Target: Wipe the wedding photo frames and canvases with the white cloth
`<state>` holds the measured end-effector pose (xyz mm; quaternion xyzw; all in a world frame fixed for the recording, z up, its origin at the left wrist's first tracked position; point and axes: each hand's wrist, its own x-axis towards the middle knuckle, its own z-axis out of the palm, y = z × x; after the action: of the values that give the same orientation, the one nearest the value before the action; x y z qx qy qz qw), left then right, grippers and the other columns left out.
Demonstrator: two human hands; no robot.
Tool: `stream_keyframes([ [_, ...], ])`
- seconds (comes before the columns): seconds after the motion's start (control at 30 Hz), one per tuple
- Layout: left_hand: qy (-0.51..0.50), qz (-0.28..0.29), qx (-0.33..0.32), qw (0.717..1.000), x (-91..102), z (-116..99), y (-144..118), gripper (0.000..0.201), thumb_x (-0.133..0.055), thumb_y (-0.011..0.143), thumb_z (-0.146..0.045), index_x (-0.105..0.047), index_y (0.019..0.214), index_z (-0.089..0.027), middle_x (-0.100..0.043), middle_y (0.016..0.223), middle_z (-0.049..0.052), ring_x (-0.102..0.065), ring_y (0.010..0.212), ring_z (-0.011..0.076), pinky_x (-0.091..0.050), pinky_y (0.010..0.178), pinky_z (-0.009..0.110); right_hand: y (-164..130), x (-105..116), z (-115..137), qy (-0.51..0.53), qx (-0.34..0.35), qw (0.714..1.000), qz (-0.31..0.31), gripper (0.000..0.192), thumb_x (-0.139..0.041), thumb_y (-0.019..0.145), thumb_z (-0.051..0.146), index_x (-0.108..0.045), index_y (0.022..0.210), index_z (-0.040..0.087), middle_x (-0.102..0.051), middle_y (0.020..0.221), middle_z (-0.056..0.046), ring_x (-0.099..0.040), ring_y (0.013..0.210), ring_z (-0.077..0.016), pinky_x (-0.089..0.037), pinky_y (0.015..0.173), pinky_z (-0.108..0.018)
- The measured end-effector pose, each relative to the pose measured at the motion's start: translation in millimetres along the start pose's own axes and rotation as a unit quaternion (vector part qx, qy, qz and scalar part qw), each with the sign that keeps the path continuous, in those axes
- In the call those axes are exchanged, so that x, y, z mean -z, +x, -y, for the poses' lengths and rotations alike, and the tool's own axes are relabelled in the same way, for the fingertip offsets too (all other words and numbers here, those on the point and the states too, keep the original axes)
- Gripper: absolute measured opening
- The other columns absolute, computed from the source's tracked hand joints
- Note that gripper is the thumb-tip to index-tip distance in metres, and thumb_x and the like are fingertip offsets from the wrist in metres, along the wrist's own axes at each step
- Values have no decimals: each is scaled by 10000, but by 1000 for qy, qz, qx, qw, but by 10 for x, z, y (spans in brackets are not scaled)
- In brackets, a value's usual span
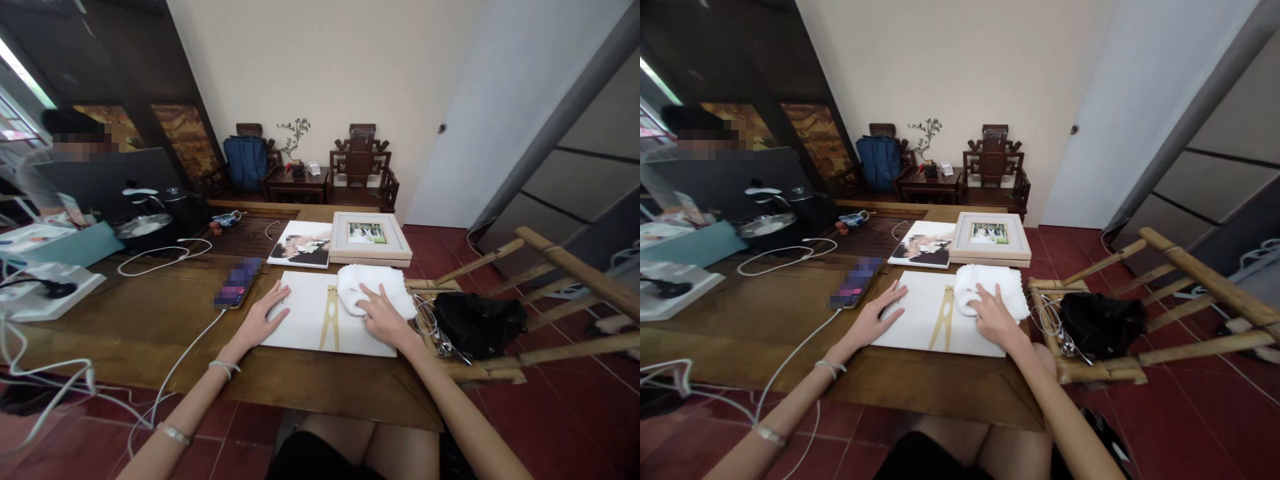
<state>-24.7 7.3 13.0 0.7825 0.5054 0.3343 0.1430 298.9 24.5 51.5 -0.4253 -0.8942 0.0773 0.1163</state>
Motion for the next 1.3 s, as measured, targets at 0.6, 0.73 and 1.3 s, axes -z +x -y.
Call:
stream_keyframes([
  [0.6, -30, 14, -28, 999, -22, 54, -17, 467, -482, 870, -409, -516, 1278, -183, -502, 1347, 89, -407, 1288, 239, -313, 1082, 451, -412, 83, 353, 6, -3, 1000, 1, 463, -399, 617, -7, -642, 980, 148, -562, 1264, -152, -338, 1318, -225, -164, 1093, -546],
  [0.73, -34, 11, -24, 999, -39, 88, -19, 435, -475, 871, -417, -565, 1226, -184, -520, 1331, 87, -421, 1281, 236, -321, 1079, 451, 19, 75, 38, -15, -22, 1000, -14, 496, -390, 641, -2, -608, 1071, 117, -590, 1216, -174, -363, 1303, -244, -169, 1070, -573],
  [1.3, -32, -21, -19, 999, -42, 29, -59, 379, -494, 855, -370, -591, 1148, -150, -544, 1306, 121, -438, 1273, 242, -328, 1085, 440, -927, -13, 737, -16, 60, 998, 6, 348, -374, 549, -29, -589, 721, 183, -429, 1400, -96, -239, 1361, -249, -108, 1111, -586],
])
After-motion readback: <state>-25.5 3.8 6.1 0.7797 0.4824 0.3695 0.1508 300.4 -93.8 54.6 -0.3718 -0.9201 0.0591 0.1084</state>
